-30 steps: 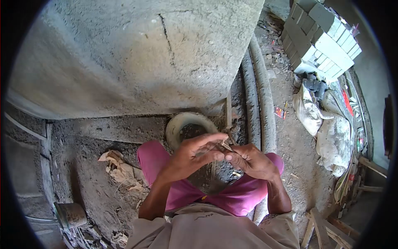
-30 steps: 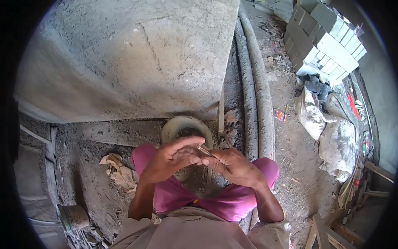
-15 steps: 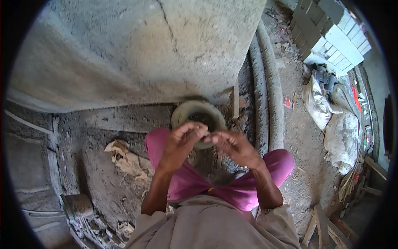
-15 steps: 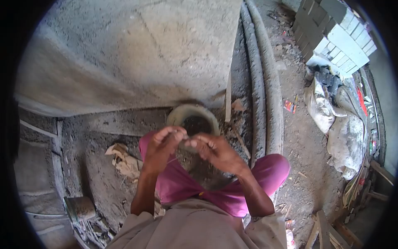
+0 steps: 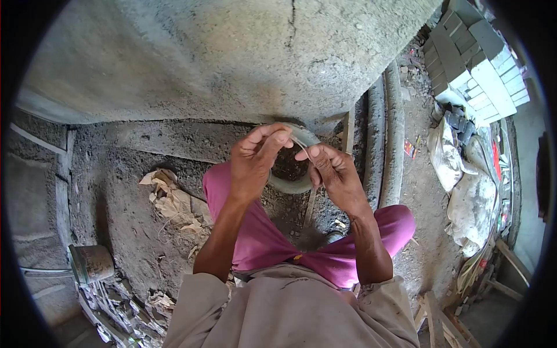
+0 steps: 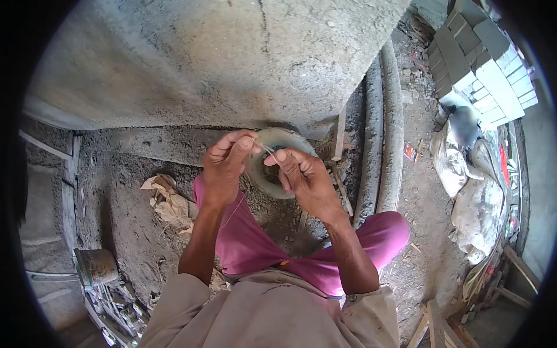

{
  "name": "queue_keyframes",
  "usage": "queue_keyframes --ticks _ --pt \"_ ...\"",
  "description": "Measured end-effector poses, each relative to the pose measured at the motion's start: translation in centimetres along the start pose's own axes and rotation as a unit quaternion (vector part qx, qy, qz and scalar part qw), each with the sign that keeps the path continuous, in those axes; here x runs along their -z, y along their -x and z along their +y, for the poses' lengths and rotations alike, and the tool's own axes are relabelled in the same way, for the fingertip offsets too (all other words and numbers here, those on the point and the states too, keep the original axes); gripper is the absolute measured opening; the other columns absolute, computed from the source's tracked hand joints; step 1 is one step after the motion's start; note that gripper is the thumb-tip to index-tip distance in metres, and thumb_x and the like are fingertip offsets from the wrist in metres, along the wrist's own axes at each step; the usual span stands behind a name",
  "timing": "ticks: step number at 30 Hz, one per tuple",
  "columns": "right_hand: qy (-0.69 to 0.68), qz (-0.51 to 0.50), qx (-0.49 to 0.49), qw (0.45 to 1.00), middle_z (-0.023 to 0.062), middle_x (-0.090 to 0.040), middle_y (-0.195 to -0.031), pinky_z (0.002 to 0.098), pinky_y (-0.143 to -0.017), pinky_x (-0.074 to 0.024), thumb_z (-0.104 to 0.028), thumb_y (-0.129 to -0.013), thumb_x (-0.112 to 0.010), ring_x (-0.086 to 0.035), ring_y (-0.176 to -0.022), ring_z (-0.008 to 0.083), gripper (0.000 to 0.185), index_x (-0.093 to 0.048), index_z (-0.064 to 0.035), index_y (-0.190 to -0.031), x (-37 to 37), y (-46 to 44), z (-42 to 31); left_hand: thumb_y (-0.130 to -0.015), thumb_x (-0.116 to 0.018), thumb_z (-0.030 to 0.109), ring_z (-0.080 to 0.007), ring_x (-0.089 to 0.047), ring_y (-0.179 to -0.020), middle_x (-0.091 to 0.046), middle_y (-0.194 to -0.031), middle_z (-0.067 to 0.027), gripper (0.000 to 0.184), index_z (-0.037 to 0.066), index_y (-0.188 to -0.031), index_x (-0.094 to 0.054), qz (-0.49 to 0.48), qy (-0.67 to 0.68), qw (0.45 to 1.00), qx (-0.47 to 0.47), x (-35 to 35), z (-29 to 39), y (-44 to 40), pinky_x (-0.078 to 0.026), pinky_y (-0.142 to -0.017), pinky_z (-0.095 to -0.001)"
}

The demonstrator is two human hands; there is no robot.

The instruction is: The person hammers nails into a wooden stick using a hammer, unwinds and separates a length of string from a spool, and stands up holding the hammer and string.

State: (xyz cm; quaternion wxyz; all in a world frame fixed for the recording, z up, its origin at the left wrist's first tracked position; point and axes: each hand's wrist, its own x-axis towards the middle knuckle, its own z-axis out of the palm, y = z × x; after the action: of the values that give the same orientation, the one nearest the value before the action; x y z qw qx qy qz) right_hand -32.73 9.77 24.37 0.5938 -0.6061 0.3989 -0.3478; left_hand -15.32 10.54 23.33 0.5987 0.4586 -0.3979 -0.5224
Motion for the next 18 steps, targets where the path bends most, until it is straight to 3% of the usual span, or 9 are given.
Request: queue_keyframes --ticks 3,5,9,12,14,18 --pt "-0.064 0.012 -0.016 0.998 -0.0030 -0.042 -0.055 0.0231 -0.050 -0.0319 -0.042 -0.101 -0.045 -0.040 -0.053 0.0050 0.044 -0.066 -0.0035 -0.098 -1.2 -0.4 0.2 -0.092 -0.066 0.025 0.0013 -0.044 -0.061 -0.066 -0.080 0.0033 0.023 0.005 -0.104 -0.069 0.030 -0.001 0.998 -0.047 -0.3 0.1 -0.1 -0.033 -0.052 -0.0164" --pt "-0.060 0.053 0.006 0.997 -0.0028 -0.043 -0.055 0.0224 -0.050 -0.0317 -0.043 -0.101 -0.045 -0.040 -0.053 0.0046 0.044 -0.066 -0.0037 -0.097 -1.9 -0.4 0.2 -0.091 -0.067 0.025 0.0009 -0.044 -0.060 -0.065 -0.079 0.0039 0.024 0.005 -0.104 -0.069 0.032 0.026 0.999 0.010 -0.3 0.4 -0.2 -0.033 -0.051 -0.0165" --pt "-0.052 0.068 0.023 0.996 -0.0027 -0.042 -0.055 0.0228 -0.050 -0.0320 -0.043 -0.101 -0.045 -0.040 -0.052 0.0051 0.044 -0.065 -0.0036 -0.097 -1.9 -0.3 0.2 -0.090 -0.068 0.024 0.0006 -0.044 -0.059 -0.064 -0.078 0.0042 0.024 0.004 -0.103 -0.069 0.015 0.055 0.998 0.007 -0.1 0.0 -0.4 -0.033 -0.050 -0.0164" --pt "-0.125 0.023 -0.017 0.992 -0.0029 -0.042 -0.056 0.0231 -0.050 -0.0331 -0.043 -0.101 -0.046 -0.040 -0.052 0.0059 0.044 -0.065 -0.0035 -0.096 -1.5 -0.4 0.1 -0.090 -0.068 0.024 0.0004 -0.044 -0.059 -0.063 -0.077 0.0045 0.024 0.004 -0.103 -0.069 0.000 0.050 0.999 -0.001 0.1 0.0 -0.7 -0.033 -0.050 -0.0165" --pt "-0.248 -0.042 -0.097 0.963 -0.0031 -0.043 -0.058 0.0232 -0.051 -0.0343 -0.042 -0.100 -0.047 -0.041 -0.053 0.0062 0.043 -0.065 -0.0031 -0.096 -1.4 -0.7 0.4 -0.090 -0.067 0.018 -0.0012 -0.040 -0.056 -0.062 -0.075 0.0013 0.023 0.001 -0.106 -0.066 -0.007 0.032 0.999 0.004 0.5 0.0 -1.0 -0.029 -0.050 -0.0170" --pt "-0.163 -0.054 -0.080 0.982 -0.0023 -0.048 -0.062 0.0231 -0.054 -0.0388 -0.043 -0.100 -0.049 -0.044 -0.057 0.0065 0.044 -0.065 -0.0018 -0.097 -1.6 -1.8 2.6 -0.093 -0.063 0.020 -0.0016 -0.043 -0.059 -0.065 -0.086 -0.0008 0.019 0.004 -0.104 -0.064 -0.009 -0.051 0.998 -0.020 2.8 -1.0 -1.7 -0.031 -0.050 -0.0165"
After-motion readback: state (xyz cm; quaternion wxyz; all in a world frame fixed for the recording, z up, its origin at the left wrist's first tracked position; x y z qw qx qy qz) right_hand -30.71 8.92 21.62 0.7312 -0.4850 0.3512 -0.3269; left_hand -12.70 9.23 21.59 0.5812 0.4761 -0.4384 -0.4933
